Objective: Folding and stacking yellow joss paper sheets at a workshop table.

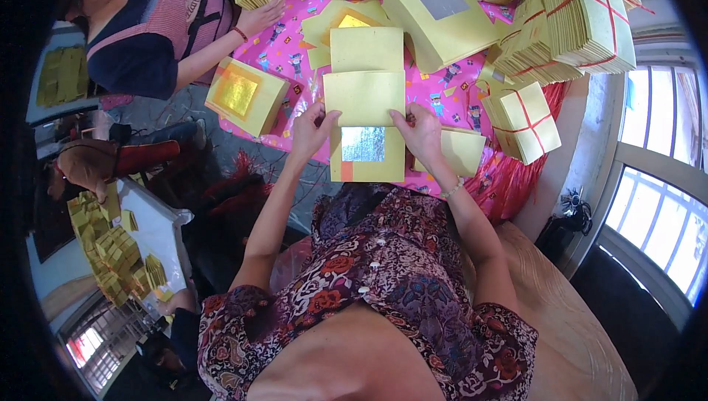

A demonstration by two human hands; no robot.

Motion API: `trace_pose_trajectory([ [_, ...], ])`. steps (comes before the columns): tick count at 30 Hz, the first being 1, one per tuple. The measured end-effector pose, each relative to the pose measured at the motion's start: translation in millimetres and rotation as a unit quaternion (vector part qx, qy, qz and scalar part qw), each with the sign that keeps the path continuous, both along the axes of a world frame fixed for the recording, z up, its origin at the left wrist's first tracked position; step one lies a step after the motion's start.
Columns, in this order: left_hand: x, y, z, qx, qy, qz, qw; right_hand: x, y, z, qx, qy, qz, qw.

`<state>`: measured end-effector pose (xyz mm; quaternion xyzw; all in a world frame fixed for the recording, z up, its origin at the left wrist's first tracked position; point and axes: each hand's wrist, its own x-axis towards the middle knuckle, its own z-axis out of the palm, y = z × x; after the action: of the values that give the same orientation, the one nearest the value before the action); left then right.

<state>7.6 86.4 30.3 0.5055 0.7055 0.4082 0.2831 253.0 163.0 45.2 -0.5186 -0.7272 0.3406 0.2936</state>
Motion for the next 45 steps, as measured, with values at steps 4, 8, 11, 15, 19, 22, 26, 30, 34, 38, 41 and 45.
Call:
trace_pose_trajectory([
  [4, -1.3, -1.3, -5.2, -0.024, -0.022, 0.002, 0.999, -2.5, 1.0, 4.4, -0.023, -0.037, -0.01, 0.999],
  [8, -2.7, 2.2, -11.4, -0.03, -0.044, 0.014, 0.998, -5.0, 6.1, 3.9, -0.047, -0.042, -0.011, 0.998],
  [11, -1.9, 1.6, -13.4, -0.044, -0.032, 0.019, 0.998, -2.9, 6.4, -0.2, -0.035, -0.047, -0.006, 0.998],
  [15, 1.6, 1.9, -9.3, -0.015, -0.049, 0.035, 0.998, -1.2, 7.7, 2.1, -0.026, -0.057, 0.0, 0.998],
  [19, 0.4, 2.6, -9.5, -0.038, -0.07, 0.032, 0.996, -1.8, 8.5, 6.5, -0.029, -0.075, 0.002, 0.997],
  [22, 0.1, 4.8, -15.1, -0.043, -0.093, 0.028, 0.994, -0.7, 11.1, 6.6, -0.035, -0.084, 0.006, 0.996],
  [26, -3.6, 10.8, -18.5, -0.087, -0.121, 0.046, 0.988, -2.2, 12.0, 7.2, -0.031, -0.094, -0.001, 0.995],
  [30, -3.2, 13.9, -21.4, -0.041, -0.136, 0.057, 0.988, -1.4, 14.3, 3.6, -0.022, -0.099, 0.004, 0.995],
  [34, -2.0, 16.4, -17.6, -0.057, -0.127, 0.053, 0.989, 0.2, 16.4, -0.2, -0.015, -0.106, 0.004, 0.994],
  [38, -0.4, 19.1, -17.5, -0.048, -0.14, 0.05, 0.988, 0.5, 18.5, -3.1, -0.007, -0.104, -0.001, 0.995],
  [41, -4.3, 22.1, -18.3, -0.089, -0.135, 0.043, 0.986, 0.1, 20.5, -3.7, -0.005, -0.101, -0.002, 0.995],
  [45, 5.1, 23.0, -10.4, -0.087, -0.1, 0.056, 0.99, 1.1, 22.2, -7.2, -0.006, -0.119, -0.002, 0.993],
])
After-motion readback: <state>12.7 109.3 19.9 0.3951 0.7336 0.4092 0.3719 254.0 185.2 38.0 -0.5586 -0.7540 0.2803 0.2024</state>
